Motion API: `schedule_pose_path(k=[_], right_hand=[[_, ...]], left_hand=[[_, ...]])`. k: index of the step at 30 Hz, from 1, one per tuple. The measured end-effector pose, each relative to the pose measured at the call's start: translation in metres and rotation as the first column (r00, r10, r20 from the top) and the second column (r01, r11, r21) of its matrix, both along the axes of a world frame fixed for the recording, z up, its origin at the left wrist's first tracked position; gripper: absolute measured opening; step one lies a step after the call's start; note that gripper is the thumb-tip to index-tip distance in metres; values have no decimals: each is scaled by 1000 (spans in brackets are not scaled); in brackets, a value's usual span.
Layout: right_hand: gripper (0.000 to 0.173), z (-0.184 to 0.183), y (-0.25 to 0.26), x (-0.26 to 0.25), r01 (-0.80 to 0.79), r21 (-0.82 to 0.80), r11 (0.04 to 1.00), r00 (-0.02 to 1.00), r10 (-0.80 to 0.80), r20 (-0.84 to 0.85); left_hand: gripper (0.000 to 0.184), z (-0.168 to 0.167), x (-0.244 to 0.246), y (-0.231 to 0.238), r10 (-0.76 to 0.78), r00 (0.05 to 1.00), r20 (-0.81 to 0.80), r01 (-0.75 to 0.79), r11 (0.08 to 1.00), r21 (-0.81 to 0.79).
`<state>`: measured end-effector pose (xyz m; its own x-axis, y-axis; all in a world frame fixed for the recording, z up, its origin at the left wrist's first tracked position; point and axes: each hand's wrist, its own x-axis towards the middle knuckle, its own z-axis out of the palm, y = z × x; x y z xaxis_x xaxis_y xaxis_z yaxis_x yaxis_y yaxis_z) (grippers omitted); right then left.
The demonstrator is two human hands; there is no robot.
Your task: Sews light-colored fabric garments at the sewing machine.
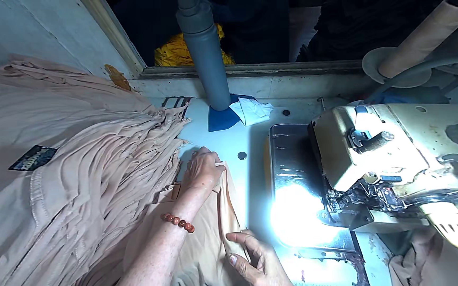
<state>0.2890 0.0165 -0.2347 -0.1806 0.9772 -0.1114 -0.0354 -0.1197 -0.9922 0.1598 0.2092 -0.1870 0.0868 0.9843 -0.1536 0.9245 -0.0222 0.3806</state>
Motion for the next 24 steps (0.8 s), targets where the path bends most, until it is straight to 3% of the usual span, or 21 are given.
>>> schedule_pose_path(k=[4,9,15,18,21,24], right_hand=[[35,-1,0,0,2,1,1000,1000,-2,-8],[35,-1,-1,1,-3,7,1000,1000,3,-18],[32,-3,-8,4,17,30,999,999,-16,-43],[26,6,-17,6,73,20,997,997,-72,-40],[19,14,-28,6,175,39,984,983,-172,-70],[29,24,-35,3,258,8,966,954,-253,-162]], left_hand=[[27,13,10,-1,29,994,-109,-37,997,-74],[21,18,16,-1,16,988,-153,-37,990,-138],[19,5,4,-5,39,999,35,-35,994,-106],[15,12,-5,-20,16,966,257,-22,1000,19],[7,24,-14,-38,-104,883,459,-19,967,256],[5,42,-21,-54,-271,815,513,6,889,459]])
